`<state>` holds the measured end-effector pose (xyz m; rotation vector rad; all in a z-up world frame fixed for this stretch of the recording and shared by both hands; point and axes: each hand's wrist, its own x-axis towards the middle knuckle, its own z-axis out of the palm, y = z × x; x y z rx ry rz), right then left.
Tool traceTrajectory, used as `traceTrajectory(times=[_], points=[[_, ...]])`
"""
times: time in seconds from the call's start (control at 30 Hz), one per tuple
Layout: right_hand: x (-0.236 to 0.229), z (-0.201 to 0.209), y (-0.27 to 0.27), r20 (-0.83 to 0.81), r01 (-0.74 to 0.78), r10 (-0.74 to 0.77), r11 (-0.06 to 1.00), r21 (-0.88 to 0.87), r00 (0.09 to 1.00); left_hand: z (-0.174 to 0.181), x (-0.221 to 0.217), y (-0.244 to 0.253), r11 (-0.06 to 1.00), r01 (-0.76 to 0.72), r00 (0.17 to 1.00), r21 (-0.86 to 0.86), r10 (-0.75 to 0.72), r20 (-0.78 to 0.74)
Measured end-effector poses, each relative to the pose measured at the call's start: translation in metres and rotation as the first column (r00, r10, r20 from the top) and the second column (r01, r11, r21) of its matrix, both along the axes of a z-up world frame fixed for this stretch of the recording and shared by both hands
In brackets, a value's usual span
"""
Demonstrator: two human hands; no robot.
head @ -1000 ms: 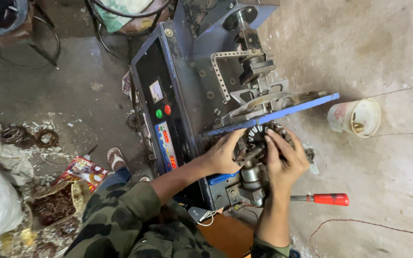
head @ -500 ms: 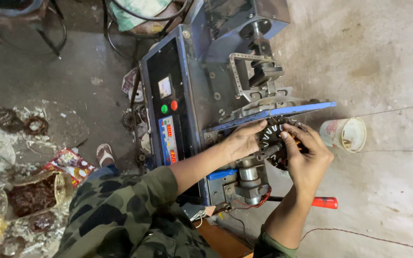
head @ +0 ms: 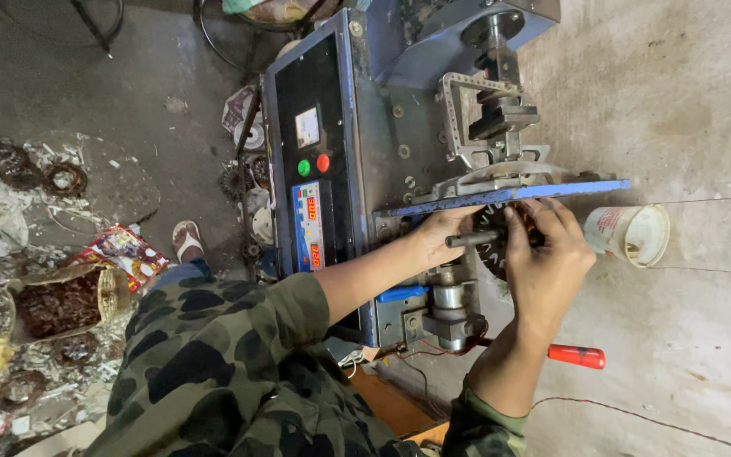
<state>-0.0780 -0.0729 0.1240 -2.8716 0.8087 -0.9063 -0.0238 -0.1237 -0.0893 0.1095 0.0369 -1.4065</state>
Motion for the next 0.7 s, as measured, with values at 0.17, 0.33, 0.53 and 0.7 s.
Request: traceTrajectory(times=[0.17, 0.33, 0.53, 0.7], points=[[-0.002, -0.004, 0.000, 0.010, -0.008, 0.008, 1.000, 0.000, 1.000, -0.004, -0.004, -0.003, 0.999, -0.006, 0.999, -0.049, 0.004, -0.032], [-0.002, -0.007, -0.005, -0.001, 0.016, -0.016, 1.000, -0.007, 1.000, -0.018, -0.008, -0.008, 0.965, -0.059, 0.991, -0.257, 0.025, -0.132], [0.003, 0.000, -0.012, -0.015, 0.005, -0.005, 1.000, 0.007, 1.000, -0.012, -0.004, -0.004, 0.964, -0.068, 0.995, -0.255, 0.048, -0.086], [0.004, 0.006, -0.012, -0.034, 0.074, -0.070, 0.987, 0.139, 0.997, -0.003, -0.004, 0.001, 0.970, -0.048, 0.997, -0.237, 0.033, -0.064]])
